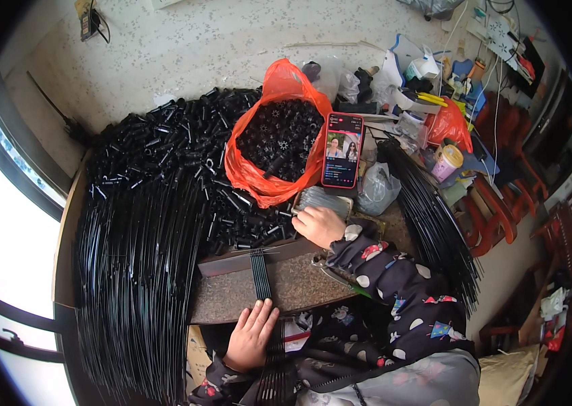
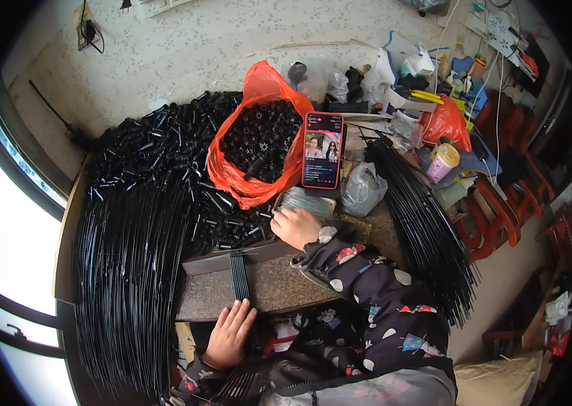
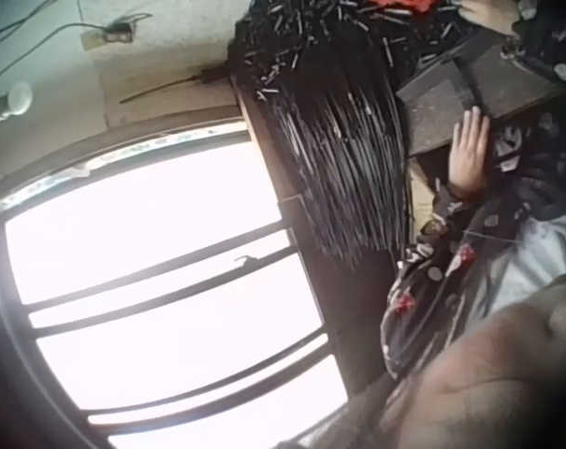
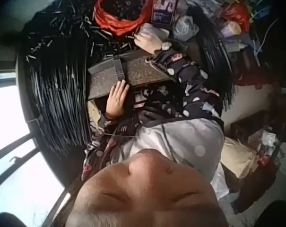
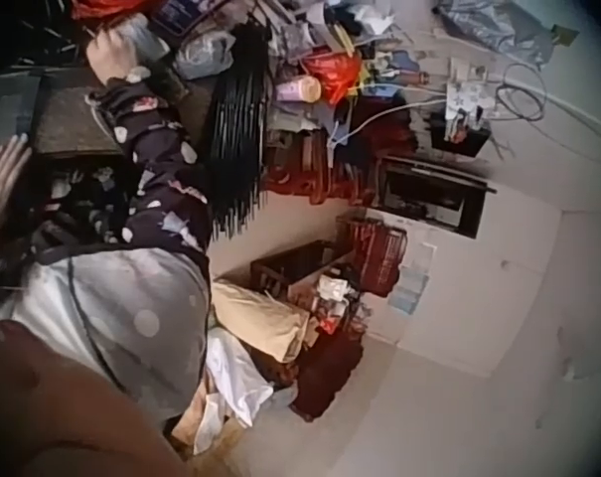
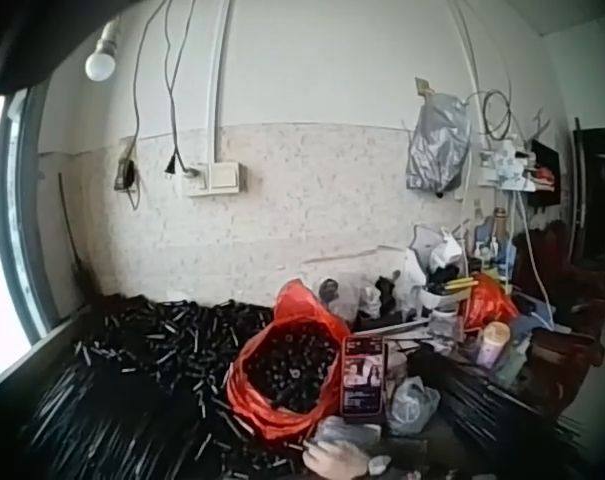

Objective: Assembling wire harnesses by attaching plastic connectors to bundles of wires and securing them with pliers.

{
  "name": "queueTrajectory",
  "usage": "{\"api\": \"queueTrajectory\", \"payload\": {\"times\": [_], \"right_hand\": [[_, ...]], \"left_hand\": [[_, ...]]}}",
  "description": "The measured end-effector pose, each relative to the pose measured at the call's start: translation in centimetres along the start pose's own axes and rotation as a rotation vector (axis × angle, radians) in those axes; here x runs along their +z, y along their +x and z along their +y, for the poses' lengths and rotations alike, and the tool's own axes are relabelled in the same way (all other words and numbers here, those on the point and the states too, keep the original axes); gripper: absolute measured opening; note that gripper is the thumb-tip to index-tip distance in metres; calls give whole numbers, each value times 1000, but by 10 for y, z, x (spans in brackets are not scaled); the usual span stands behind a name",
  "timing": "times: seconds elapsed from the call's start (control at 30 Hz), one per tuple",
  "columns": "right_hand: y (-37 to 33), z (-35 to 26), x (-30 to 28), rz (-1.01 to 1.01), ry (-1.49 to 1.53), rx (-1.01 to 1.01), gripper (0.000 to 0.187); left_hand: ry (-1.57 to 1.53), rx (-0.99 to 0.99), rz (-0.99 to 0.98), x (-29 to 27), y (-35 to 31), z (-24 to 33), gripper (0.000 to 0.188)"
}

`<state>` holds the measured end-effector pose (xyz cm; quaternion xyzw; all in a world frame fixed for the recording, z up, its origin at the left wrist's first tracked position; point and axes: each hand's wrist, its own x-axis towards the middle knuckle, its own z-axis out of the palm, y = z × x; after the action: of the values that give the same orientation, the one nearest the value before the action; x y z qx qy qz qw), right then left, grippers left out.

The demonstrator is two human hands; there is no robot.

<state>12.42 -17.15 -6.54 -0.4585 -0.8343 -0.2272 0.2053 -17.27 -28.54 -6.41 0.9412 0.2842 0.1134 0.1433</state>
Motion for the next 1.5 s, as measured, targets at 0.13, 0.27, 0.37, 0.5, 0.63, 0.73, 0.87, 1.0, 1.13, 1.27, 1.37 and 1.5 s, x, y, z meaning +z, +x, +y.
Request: {"api": "queueTrajectory", "payload": {"times": [0.13,0.27,0.37,0.5,0.63,0.73,0.87,1.0,1.13,1.27,1.37,1.5], "right_hand": [[2,4,-3,-60,98,-41,6],[1,3,2,-28,115,-6,5],[-3,6,-4,-74,151,104,5],[16,-7,-26,81,104,298,5],[-7,15,-44,49,256,492,6],[5,-14,-44,-34,570,387,10],[21,-43,-33,-79,567,288,9],[18,-23,-20,-24,225,401,15],[-8,15,-26,-70,104,442,12],[-4,-15,-60,-73,377,447,38],[13,-68,-106,-455,1365,307,84],[15,-137,-136,-626,2104,213,103]], "left_hand": [[15,-6,-23,0,-1,1,57],[31,0,-36,-1,0,-1,57],[-34,3,-15,-1,5,1,58],[131,-13,-74,-3,-9,-6,75],[-69,8,-3,-8,2,-2,66],[-45,8,-19,-1,-5,-10,70],[117,45,-63,1,-6,-11,78],[62,29,-83,1,-5,-6,82],[-81,34,-18,-7,-4,-2,95],[-124,22,23,5,-7,-9,94],[-71,27,56,6,-11,-12,91],[-205,139,124,3,-6,-13,81]]}}
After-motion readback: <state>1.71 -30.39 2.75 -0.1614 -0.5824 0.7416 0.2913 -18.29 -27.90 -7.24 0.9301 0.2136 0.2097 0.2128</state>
